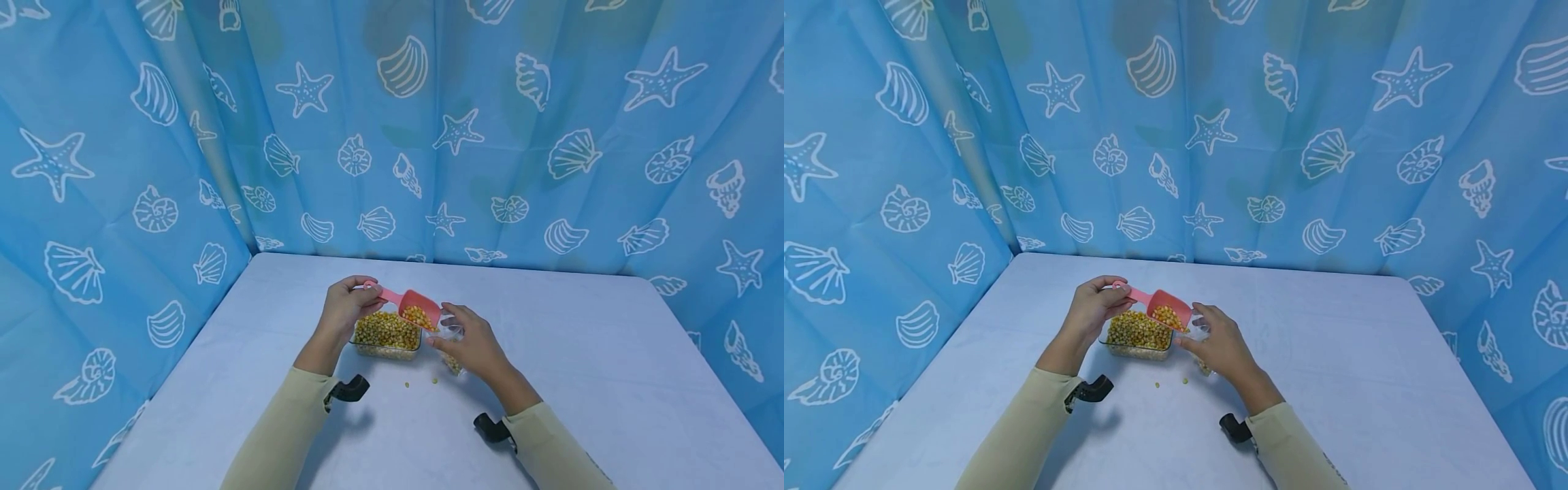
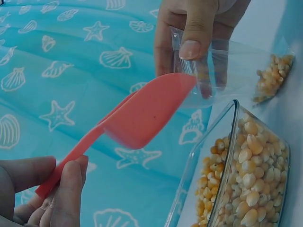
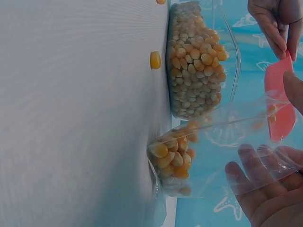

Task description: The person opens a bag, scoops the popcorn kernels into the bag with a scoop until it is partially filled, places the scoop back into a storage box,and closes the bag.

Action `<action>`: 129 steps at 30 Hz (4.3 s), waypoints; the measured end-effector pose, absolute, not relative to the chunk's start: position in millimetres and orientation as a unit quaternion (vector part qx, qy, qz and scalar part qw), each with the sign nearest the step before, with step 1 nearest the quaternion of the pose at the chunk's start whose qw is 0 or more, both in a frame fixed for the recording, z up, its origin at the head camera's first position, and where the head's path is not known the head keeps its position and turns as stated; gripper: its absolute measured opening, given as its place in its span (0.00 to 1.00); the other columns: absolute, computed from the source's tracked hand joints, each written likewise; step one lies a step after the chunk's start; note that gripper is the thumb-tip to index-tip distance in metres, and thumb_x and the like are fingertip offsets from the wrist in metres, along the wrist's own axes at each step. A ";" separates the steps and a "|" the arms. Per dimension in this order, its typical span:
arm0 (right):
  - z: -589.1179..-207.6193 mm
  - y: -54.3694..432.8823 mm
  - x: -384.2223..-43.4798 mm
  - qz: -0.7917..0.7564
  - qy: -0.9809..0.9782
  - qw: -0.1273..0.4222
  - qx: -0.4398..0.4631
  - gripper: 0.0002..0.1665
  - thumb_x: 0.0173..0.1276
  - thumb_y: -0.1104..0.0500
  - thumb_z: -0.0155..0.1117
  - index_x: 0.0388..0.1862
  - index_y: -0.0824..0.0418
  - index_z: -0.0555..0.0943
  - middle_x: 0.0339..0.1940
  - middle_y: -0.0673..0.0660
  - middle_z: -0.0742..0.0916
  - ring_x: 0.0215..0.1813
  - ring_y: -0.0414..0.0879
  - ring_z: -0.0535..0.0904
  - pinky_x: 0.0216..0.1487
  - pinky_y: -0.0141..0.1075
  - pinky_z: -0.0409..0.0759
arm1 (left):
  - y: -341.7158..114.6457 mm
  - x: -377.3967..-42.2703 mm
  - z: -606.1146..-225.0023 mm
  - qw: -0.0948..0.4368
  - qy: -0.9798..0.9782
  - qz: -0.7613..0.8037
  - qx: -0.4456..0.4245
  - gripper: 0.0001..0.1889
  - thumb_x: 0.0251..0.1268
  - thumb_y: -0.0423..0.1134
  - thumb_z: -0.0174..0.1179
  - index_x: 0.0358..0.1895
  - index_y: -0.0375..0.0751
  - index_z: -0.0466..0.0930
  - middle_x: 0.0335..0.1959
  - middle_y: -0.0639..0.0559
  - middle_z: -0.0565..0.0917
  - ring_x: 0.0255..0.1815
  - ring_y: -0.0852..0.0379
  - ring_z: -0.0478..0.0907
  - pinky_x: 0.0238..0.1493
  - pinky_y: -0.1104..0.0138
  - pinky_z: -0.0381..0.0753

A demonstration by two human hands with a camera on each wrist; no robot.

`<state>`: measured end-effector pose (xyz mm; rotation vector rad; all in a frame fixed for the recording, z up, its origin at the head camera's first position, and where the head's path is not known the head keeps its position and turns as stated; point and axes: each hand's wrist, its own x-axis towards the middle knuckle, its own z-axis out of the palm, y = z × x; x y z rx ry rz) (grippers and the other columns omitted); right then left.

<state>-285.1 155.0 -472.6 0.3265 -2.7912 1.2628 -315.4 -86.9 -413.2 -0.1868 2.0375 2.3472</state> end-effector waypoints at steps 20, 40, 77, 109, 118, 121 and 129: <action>-471.0 155.1 -284.9 0.413 -0.903 0.028 0.112 0.48 0.57 0.43 0.75 0.72 0.56 0.66 0.58 0.55 0.80 0.59 0.54 0.77 0.55 0.54 0.79 | -86.5 -313.9 -410.4 0.005 0.670 0.741 -0.045 0.11 0.65 0.31 0.63 0.48 0.33 0.78 0.40 0.38 0.84 0.39 0.49 0.86 0.42 0.62 0.85; -472.8 153.3 -282.9 0.409 -0.907 0.021 0.098 0.47 0.56 0.44 0.75 0.72 0.54 0.67 0.58 0.54 0.81 0.58 0.54 0.77 0.53 0.53 0.81 | -85.5 -310.7 -412.0 0.004 0.682 0.730 -0.037 0.11 0.65 0.32 0.64 0.48 0.35 0.79 0.39 0.39 0.84 0.39 0.49 0.85 0.42 0.62 0.85; -471.0 155.3 -284.5 0.392 -0.912 0.035 0.111 0.45 0.58 0.42 0.73 0.72 0.53 0.67 0.62 0.53 0.78 0.59 0.53 0.77 0.55 0.53 0.79 | -108.7 -306.0 -391.9 -0.076 0.722 0.688 -0.001 0.12 0.64 0.32 0.64 0.50 0.36 0.81 0.41 0.39 0.82 0.39 0.49 0.85 0.42 0.64 0.85; -469.9 154.9 -285.0 0.395 -0.912 0.005 0.112 0.46 0.58 0.40 0.72 0.72 0.50 0.66 0.63 0.52 0.77 0.60 0.52 0.76 0.57 0.52 0.78 | -136.5 -348.6 -455.5 0.003 0.720 0.677 -0.149 0.14 0.67 0.34 0.62 0.53 0.34 0.77 0.39 0.39 0.84 0.36 0.54 0.85 0.41 0.65 0.85; -471.9 153.0 -287.2 0.391 -0.914 0.005 0.106 0.45 0.58 0.45 0.74 0.72 0.51 0.67 0.63 0.52 0.77 0.61 0.52 0.76 0.57 0.54 0.78 | -139.8 -353.2 -463.3 0.042 0.678 0.717 -0.156 0.13 0.67 0.35 0.62 0.52 0.35 0.78 0.43 0.40 0.82 0.39 0.55 0.84 0.44 0.67 0.84; -473.1 152.9 -288.1 0.390 -0.915 -0.002 0.102 0.47 0.56 0.45 0.76 0.72 0.51 0.66 0.64 0.52 0.77 0.61 0.53 0.75 0.57 0.54 0.77 | -140.8 -353.8 -464.6 0.041 0.671 0.722 -0.161 0.13 0.68 0.35 0.61 0.52 0.34 0.77 0.42 0.41 0.82 0.38 0.56 0.84 0.44 0.68 0.84; -478.4 153.6 -290.8 0.385 -0.916 -0.025 0.106 0.52 0.51 0.48 0.80 0.74 0.50 0.65 0.64 0.51 0.77 0.62 0.52 0.75 0.58 0.54 0.77 | -142.5 -356.5 -472.2 0.045 0.639 0.748 -0.172 0.14 0.68 0.32 0.60 0.53 0.30 0.77 0.39 0.43 0.84 0.33 0.58 0.84 0.41 0.70 0.84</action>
